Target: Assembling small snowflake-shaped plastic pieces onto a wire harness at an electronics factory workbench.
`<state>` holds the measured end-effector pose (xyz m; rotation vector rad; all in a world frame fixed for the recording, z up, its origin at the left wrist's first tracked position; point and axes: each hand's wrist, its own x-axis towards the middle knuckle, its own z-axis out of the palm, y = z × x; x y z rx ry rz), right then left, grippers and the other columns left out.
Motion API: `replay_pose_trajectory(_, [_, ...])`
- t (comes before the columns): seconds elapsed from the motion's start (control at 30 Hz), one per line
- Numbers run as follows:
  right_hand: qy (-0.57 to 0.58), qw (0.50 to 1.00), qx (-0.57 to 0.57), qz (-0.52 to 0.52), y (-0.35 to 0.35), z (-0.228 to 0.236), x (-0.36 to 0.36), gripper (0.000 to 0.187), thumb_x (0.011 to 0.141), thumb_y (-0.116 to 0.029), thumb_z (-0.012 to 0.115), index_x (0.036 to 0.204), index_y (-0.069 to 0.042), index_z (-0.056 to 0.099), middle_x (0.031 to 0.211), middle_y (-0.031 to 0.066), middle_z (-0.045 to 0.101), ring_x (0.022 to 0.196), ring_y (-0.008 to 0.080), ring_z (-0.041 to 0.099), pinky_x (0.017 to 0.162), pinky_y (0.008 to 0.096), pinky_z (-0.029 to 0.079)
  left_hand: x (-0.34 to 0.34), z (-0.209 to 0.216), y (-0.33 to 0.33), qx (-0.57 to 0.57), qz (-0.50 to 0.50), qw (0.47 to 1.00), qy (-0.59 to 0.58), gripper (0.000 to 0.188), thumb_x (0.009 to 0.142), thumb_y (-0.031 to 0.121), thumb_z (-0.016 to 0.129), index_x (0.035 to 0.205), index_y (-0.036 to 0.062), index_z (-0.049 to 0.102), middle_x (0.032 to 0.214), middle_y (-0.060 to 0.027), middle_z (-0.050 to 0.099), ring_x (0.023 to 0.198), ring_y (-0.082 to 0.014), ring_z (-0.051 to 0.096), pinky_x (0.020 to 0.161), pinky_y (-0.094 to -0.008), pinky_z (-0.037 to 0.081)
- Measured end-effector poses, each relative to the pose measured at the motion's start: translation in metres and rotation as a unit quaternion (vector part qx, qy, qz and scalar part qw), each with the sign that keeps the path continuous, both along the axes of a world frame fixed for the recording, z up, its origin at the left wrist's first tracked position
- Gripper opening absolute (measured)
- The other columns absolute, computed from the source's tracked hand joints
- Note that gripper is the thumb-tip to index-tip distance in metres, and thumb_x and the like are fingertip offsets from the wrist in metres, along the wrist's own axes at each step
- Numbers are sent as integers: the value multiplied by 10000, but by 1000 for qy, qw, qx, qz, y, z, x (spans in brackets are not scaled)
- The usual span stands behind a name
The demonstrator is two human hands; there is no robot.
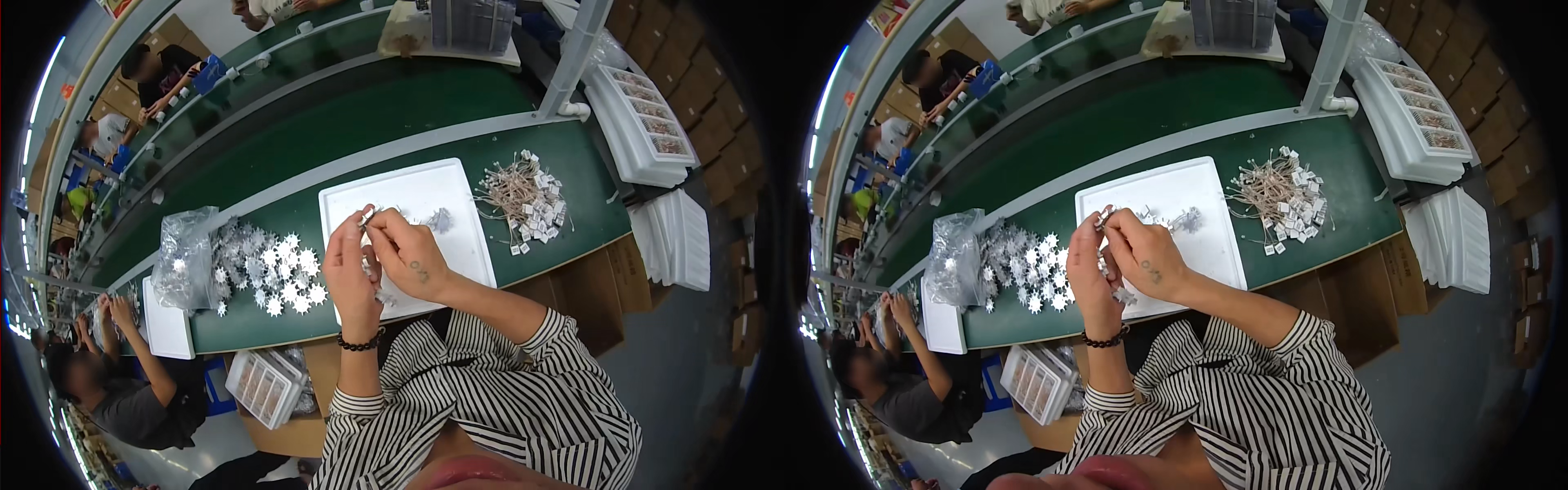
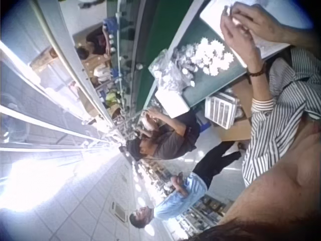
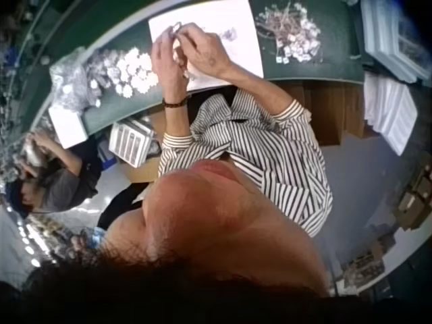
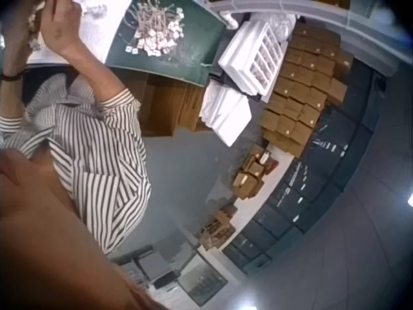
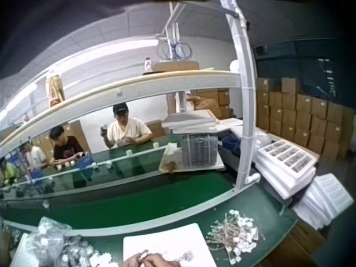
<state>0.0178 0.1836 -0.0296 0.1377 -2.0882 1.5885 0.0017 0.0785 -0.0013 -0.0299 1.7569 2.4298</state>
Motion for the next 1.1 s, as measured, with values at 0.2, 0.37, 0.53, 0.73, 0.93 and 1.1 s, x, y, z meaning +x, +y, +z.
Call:
replay_pose_trajectory(0.2, [-101, 993, -55, 26, 4, -4, 1, 284, 932, -64, 667, 1191, 8, 579, 906, 85, 687, 647, 114, 589, 577, 245, 470, -8, 2, -5, -83, 0, 997, 3, 265, 1024, 189, 620, 1185, 11, 732, 852, -11, 687, 549, -25, 393, 479, -168, 295])
replay_pose_trajectory(0.37, [-80, 994, 7, 78, 25, 3, 1, 312, 887, -101, 716, 1178, -33, 622, 945, 62, 692, 642, 144, 570, 581, 253, 457, -12, -6, -26, -155, -55, 986, 16, 257, 1001, 207, 658, 1116, 16, 787, 651, 30, 593, 531, -34, 354, 480, -177, 259])
replay_pose_trajectory(0.53, [-41, 982, 184, -17, 55, -21, -5, 298, 889, -166, 737, 1149, -52, 649, 992, 70, 682, 628, 185, 565, 592, 292, 470, -23, 2, -22, -142, 38, 989, 25, 266, 994, 212, 663, 1155, 29, 772, 721, 40, 598, 523, -20, 327, 457, -179, 242])
replay_pose_trajectory(0.73, [26, 957, 271, -102, 93, -23, 1, 324, 890, -162, 735, 1188, -56, 664, 1023, 72, 663, 656, 187, 578, 607, 294, 478, -37, -13, -16, -148, 16, 989, -23, 271, 983, 219, 660, 1148, 31, 764, 777, 14, 654, 529, -13, 334, 453, -171, 256])
replay_pose_trajectory(0.93, [-32, 958, 139, -249, 164, -21, 29, 293, 900, -54, 700, 1192, -31, 682, 932, 41, 656, 696, 109, 550, 628, 220, 459, -55, -36, -60, 169, -76, 967, -176, 224, 1006, 207, 605, 1096, 20, 689, 966, -55, 667, 591, -46, 413, 412, -169, 268])
replay_pose_trajectory(1.1, [-22, 934, 73, -349, 202, -53, 82, 204, 911, -22, 673, 1112, 7, 691, 825, 25, 647, 668, 89, 516, 600, 214, 436, -64, -51, -56, 540, -179, 724, -391, 204, 1038, 183, 521, 1051, 0, 608, 1001, -78, 618, 594, -78, 425, 376, -175, 300])
